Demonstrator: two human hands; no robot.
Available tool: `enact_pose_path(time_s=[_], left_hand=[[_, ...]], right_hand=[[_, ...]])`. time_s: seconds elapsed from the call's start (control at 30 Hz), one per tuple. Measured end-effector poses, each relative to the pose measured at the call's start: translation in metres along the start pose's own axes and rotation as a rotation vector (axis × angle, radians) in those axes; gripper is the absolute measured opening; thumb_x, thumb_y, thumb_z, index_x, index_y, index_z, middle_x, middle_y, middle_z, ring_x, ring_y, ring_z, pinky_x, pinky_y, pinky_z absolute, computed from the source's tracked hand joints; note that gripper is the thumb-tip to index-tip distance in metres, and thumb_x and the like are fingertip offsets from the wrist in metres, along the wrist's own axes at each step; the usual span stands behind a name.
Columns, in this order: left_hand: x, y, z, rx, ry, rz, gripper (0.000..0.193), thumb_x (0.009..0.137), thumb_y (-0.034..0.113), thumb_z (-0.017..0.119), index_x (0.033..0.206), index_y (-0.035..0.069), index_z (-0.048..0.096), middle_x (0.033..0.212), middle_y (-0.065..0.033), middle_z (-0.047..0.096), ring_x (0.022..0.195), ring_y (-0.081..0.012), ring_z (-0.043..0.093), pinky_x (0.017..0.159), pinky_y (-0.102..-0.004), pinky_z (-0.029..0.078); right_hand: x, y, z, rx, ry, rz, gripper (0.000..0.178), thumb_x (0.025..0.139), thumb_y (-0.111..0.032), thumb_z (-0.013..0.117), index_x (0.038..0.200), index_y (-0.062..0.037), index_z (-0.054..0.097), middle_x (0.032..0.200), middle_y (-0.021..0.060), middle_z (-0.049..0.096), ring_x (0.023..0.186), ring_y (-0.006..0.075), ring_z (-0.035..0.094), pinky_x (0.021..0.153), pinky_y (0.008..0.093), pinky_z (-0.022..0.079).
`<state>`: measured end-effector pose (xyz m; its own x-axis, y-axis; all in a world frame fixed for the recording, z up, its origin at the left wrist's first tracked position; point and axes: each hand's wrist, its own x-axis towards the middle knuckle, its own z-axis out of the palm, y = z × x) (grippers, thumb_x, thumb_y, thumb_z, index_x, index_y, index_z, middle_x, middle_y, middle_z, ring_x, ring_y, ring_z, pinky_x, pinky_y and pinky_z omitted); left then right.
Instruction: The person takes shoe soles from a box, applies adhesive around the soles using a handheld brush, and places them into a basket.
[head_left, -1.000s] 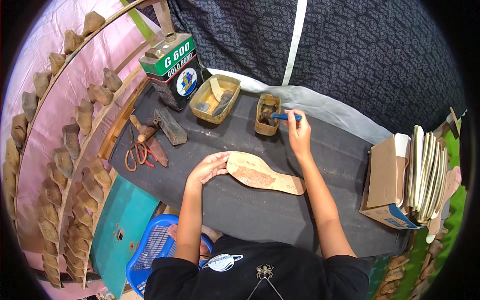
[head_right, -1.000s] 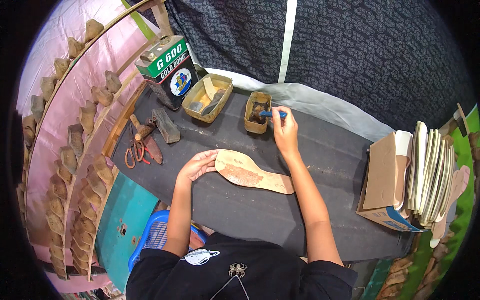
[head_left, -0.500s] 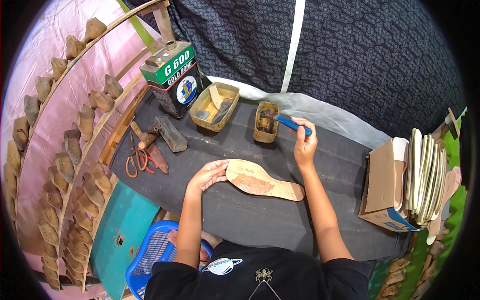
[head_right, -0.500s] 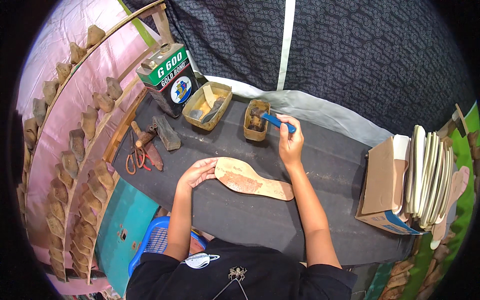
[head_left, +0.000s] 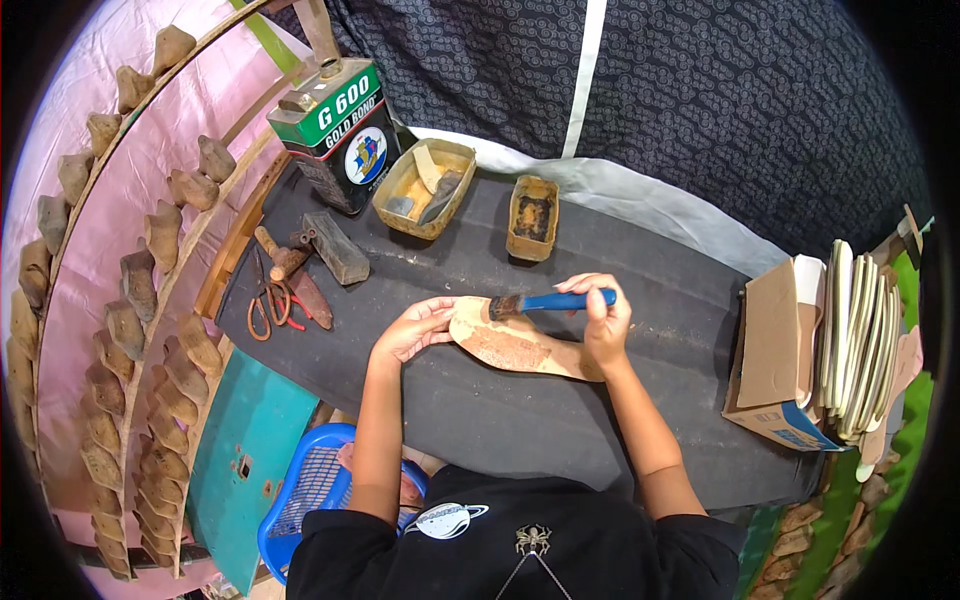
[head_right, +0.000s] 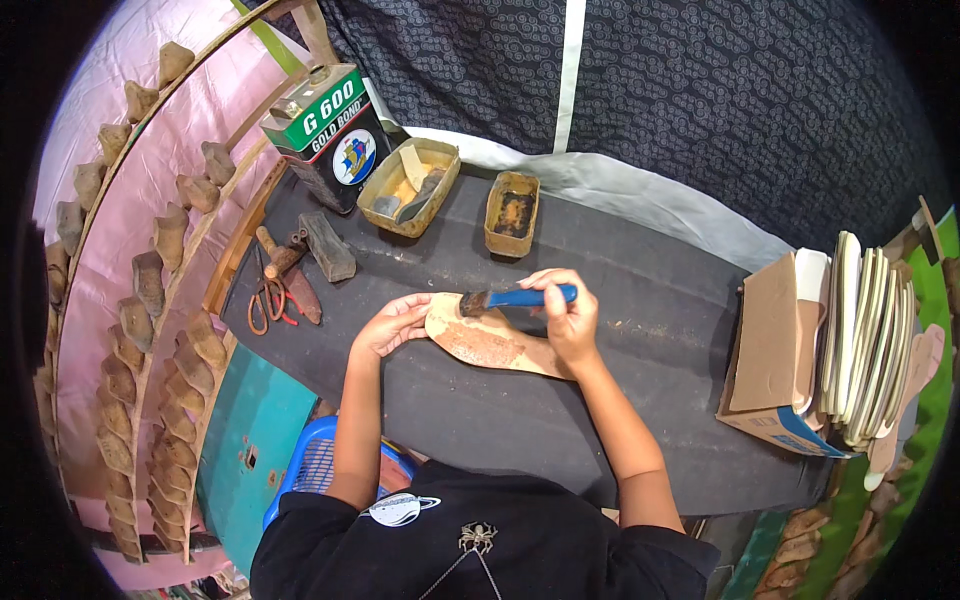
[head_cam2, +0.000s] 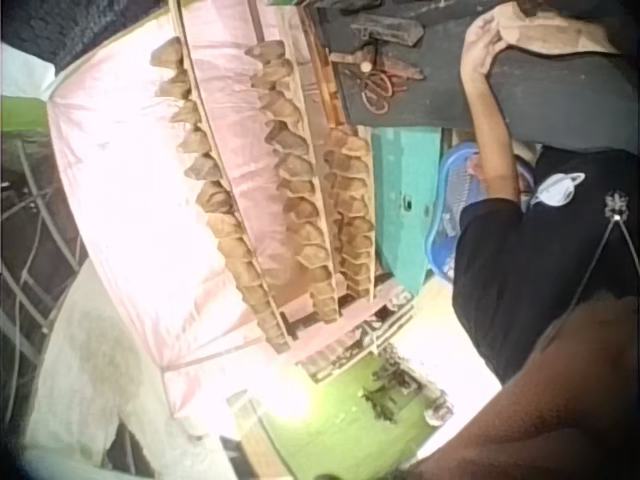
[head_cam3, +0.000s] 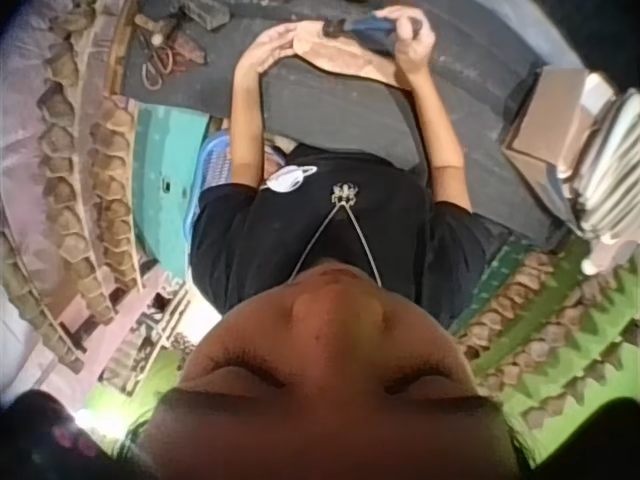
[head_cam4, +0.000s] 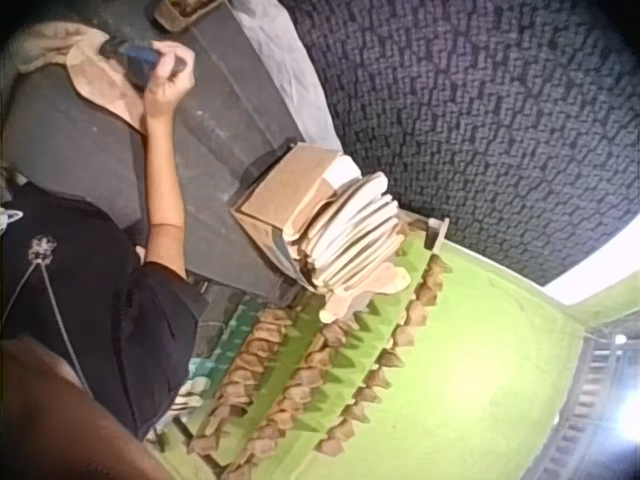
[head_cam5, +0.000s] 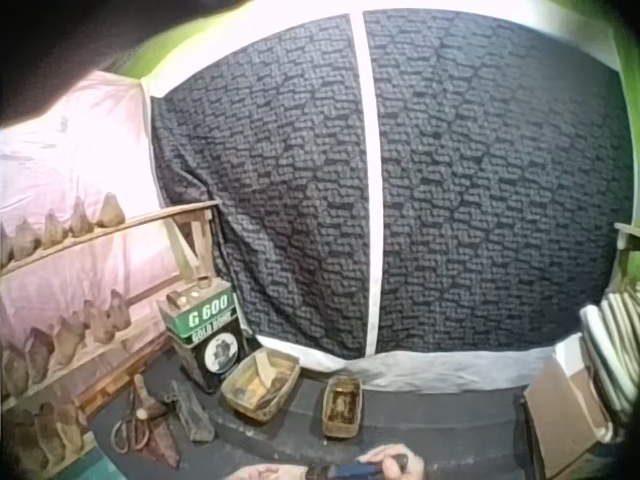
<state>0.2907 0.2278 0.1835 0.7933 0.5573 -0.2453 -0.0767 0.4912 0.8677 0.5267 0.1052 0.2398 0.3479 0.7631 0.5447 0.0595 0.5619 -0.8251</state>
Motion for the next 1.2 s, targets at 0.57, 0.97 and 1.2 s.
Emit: enact_pose_path(time_s=[0.57, 0.97, 1.2], left_hand=[[0.000, -0.001, 0.002, 0.081, 0.063, -0.025, 0.036, 0.084, 0.016, 0.050, 0.115, 0.000, 0.040, 0.105, -0.0044, 0.053, 0.088, -0.0090, 0.055, 0.073, -0.0211, 0.047], [0.001, -0.004, -0.002, 0.062, 0.050, -0.010, 0.037, 0.084, 0.015, 0.050, 0.115, -0.001, 0.040, 0.105, -0.0060, 0.053, 0.088, -0.0100, 0.056, 0.074, -0.0222, 0.048], [0.000, -0.002, 0.002, 0.064, 0.074, -0.011, 0.033, 0.083, 0.014, 0.051, 0.112, 0.000, 0.042, 0.101, -0.0047, 0.054, 0.085, -0.0098, 0.056, 0.073, -0.0219, 0.048]], right_hand=[[-0.003, -0.013, -0.010, -0.270, -0.182, -0.135, 0.012, 0.075, -0.009, 0.051, 0.068, 0.0000, 0.051, 0.069, 0.0105, 0.056, 0.062, 0.0169, 0.055, 0.057, 0.0265, 0.044], [-0.006, -0.008, 0.000, -0.057, -0.131, 0.030, 0.015, 0.082, -0.013, 0.051, 0.081, 0.0016, 0.052, 0.084, 0.0124, 0.059, 0.077, 0.0182, 0.058, 0.066, 0.0281, 0.047], [-0.004, 0.003, -0.006, -0.154, -0.152, 0.022, 0.015, 0.080, -0.015, 0.052, 0.078, 0.0002, 0.053, 0.081, 0.0104, 0.059, 0.076, 0.0165, 0.057, 0.069, 0.0276, 0.044]])
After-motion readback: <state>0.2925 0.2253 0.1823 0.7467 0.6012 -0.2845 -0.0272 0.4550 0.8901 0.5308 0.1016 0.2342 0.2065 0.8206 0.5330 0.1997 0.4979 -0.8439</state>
